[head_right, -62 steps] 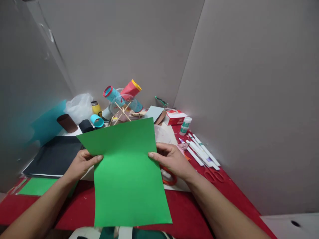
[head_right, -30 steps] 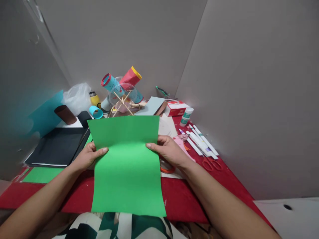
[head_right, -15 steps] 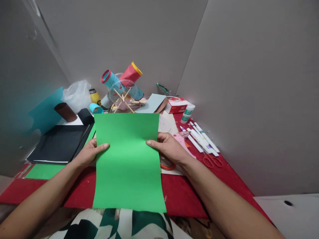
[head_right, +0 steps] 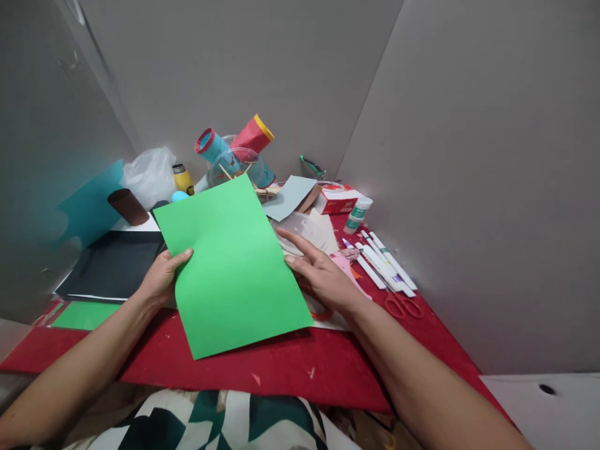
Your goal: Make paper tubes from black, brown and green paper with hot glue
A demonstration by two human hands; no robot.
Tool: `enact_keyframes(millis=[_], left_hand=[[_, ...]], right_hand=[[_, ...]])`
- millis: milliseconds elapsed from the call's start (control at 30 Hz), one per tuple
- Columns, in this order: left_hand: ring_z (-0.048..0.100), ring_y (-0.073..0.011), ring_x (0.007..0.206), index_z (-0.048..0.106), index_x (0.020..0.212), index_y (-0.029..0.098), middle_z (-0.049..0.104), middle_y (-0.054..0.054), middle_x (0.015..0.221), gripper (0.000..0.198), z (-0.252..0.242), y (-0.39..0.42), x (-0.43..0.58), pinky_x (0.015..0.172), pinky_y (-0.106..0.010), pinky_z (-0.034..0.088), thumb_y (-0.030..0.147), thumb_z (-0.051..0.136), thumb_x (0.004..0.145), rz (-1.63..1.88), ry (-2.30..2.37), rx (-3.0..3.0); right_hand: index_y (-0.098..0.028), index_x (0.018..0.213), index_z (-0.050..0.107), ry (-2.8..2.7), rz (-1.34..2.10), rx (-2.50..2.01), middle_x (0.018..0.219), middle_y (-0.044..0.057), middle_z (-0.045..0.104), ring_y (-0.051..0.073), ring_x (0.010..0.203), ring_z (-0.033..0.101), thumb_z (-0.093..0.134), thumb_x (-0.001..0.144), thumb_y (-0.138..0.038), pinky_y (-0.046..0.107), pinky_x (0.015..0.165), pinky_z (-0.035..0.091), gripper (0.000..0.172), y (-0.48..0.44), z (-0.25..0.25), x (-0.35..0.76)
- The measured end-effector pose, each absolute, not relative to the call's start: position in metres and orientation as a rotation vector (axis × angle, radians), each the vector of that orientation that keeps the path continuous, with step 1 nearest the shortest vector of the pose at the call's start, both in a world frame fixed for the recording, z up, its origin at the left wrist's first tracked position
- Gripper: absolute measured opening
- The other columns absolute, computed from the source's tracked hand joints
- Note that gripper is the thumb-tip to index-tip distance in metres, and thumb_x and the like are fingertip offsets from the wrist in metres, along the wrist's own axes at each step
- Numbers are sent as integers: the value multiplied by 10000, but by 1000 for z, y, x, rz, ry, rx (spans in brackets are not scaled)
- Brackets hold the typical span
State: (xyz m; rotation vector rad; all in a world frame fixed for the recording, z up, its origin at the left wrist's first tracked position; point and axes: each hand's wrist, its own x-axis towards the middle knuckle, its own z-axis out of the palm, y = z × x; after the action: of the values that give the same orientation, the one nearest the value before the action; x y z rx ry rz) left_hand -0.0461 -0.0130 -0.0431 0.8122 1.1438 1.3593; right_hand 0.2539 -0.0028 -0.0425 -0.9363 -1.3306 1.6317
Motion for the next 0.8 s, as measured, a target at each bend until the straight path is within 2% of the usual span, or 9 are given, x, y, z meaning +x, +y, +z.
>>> enact_keyframes(millis=[67,133,200,300,533,667,733,800], left_hand=[[692,-180,678,684,964,142,756,-50,842,401,-43,-12,-46,728,-321,562,248,828,604,1380,1142,774],[690,-177,675,683,957,143,755,-47,835,378,-43,-11,-47,738,-322,565,225,813,612,1378,1135,741],[689,-173,666,683,951,141,754,-50,834,350,-44,-11,-47,725,-319,570,210,799,629,1357,1127,723],[694,-179,666,682,952,141,757,-56,851,322,-47,-11,-48,699,-330,580,205,787,654,1327,1126,714],[700,-203,644,672,986,140,761,-77,858,323,-53,-11,-48,646,-339,577,219,763,686,1277,1170,716],[697,-222,647,672,1019,114,754,-120,880,350,-54,-12,-45,627,-347,568,220,739,692,1234,1214,730],[705,-231,741,657,1100,118,741,-145,983,414,-52,-12,-46,675,-346,567,234,727,709,1229,1230,749],[687,-230,921,596,1242,163,685,-149,1174,532,-47,-13,-50,759,-324,556,245,723,731,1254,1270,818]], right_hand=[[-377,1442,415,-1328,1592,-934,879,-12,761,201,808,716,664,822,-463,303,702,560,673,-4,-42,257],[-365,1357,542,-1406,1510,-948,901,-3,759,203,817,710,678,802,-466,295,691,561,581,-5,-41,260],[-321,1187,696,-1583,1403,-958,1011,28,755,228,915,699,725,761,-443,307,751,563,443,-7,-39,262],[-303,1065,760,-1837,1321,-918,1114,48,735,249,994,686,726,770,-368,342,851,551,304,-12,-35,259],[-334,1165,703,-2085,1030,-788,1158,40,719,250,1044,679,662,828,-284,377,908,543,343,-18,-38,255],[-326,1084,749,-2055,1078,-771,1066,50,753,234,923,716,639,856,-301,325,796,572,253,-17,-43,255],[-307,1013,779,-1987,1096,-838,1023,60,763,240,878,721,652,836,-333,312,731,574,219,-16,-43,254],[-280,980,792,-1918,1081,-930,1016,70,764,255,892,714,688,792,-367,320,743,566,232,-14,-42,253]])
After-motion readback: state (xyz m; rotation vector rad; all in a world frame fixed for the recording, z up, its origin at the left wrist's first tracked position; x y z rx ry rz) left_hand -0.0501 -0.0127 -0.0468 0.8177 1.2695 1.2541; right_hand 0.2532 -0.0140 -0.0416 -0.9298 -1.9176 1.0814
